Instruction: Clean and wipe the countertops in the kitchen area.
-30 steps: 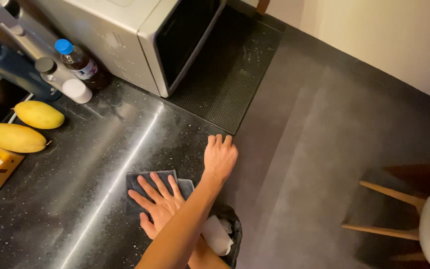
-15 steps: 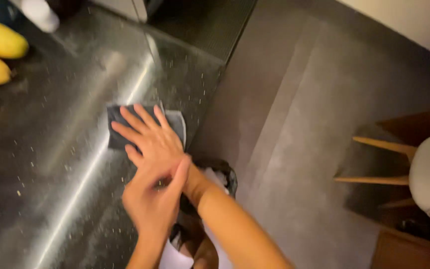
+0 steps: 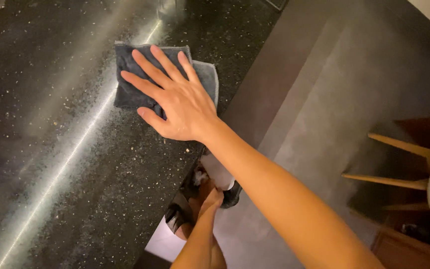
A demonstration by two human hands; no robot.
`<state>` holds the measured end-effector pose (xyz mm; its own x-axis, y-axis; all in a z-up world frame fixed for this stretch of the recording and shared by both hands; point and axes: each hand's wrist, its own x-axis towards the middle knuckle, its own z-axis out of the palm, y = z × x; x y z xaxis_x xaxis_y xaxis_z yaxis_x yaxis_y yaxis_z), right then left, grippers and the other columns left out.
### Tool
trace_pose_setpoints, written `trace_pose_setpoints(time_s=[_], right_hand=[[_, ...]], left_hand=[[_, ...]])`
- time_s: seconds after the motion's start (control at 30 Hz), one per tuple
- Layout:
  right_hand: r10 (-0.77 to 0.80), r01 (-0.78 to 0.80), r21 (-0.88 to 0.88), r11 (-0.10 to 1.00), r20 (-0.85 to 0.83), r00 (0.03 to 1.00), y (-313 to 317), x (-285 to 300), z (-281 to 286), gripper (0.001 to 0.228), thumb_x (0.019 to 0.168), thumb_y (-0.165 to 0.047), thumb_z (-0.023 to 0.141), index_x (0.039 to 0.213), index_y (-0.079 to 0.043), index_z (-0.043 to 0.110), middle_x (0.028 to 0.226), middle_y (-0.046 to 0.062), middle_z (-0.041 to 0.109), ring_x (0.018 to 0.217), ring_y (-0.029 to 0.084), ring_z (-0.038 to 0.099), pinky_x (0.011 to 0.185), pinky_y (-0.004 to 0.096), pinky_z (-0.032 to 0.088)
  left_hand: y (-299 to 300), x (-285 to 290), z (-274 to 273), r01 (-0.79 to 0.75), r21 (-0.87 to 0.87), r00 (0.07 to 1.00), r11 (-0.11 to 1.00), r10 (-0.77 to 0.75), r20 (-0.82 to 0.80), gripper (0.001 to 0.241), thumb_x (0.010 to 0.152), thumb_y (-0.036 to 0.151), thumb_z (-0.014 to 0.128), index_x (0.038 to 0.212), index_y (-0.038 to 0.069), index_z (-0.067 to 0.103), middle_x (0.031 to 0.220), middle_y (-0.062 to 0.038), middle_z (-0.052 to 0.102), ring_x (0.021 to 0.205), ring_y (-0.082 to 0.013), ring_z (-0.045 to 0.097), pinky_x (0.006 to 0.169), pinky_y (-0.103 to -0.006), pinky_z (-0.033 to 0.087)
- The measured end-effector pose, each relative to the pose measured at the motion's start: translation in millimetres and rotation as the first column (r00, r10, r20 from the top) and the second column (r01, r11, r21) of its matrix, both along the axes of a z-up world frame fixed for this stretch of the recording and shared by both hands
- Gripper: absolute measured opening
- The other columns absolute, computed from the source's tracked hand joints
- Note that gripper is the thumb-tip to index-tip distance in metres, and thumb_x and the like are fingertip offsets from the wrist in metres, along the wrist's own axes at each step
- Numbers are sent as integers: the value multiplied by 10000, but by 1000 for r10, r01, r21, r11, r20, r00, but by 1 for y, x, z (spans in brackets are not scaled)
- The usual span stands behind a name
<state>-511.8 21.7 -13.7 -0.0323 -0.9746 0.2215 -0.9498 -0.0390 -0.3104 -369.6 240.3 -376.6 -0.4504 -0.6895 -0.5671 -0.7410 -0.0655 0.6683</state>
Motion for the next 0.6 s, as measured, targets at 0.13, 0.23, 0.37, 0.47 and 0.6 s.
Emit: trace_pose_setpoints(time_s=[0.13,0.23,0.37,0.47,0.6], right_hand=[[21,-20,-40,999,19,1000,1,-1,4,637,980,-447,659,1561,-270,465,1696,57,277,1587,338,228,1295,617,152],[30,-25,-91,996,54,998,0,-4,12,641,947,-439,674,1537,-266,493,1682,67,315,1576,348,258,1289,615,169],[6,3,-93,996,92,996,-13,-5,25,606,901,-450,668,1474,-285,555,1648,73,379,1544,355,288,1261,608,177],[-31,41,-119,992,80,996,-23,-11,23,584,924,-463,642,1473,-282,555,1644,87,379,1533,368,282,1241,609,167],[-155,160,-106,981,55,986,-43,-32,15,585,955,-489,588,1494,-266,536,1637,99,371,1521,378,272,1216,609,164]], left_hand=[[-22,-12,8,163,-51,983,985,-166,-75,516,870,315,730,1266,12,595,1399,-226,495,1304,-382,461,1084,-429,385],[-36,-16,52,133,160,988,978,-118,-99,602,866,363,706,1342,21,566,1430,-187,533,1363,-313,493,1149,-385,381],[-41,-5,93,110,159,935,981,-48,-351,526,923,342,683,1318,6,596,1301,-205,650,1218,-268,615,1046,-373,473],[-64,4,145,127,165,962,978,-80,-262,485,901,326,747,1279,35,663,1117,-188,746,1002,-215,694,920,-344,555],[-98,49,110,449,249,702,858,-167,-692,428,987,132,616,1407,61,667,1103,-127,689,959,-103,663,897,-281,530]])
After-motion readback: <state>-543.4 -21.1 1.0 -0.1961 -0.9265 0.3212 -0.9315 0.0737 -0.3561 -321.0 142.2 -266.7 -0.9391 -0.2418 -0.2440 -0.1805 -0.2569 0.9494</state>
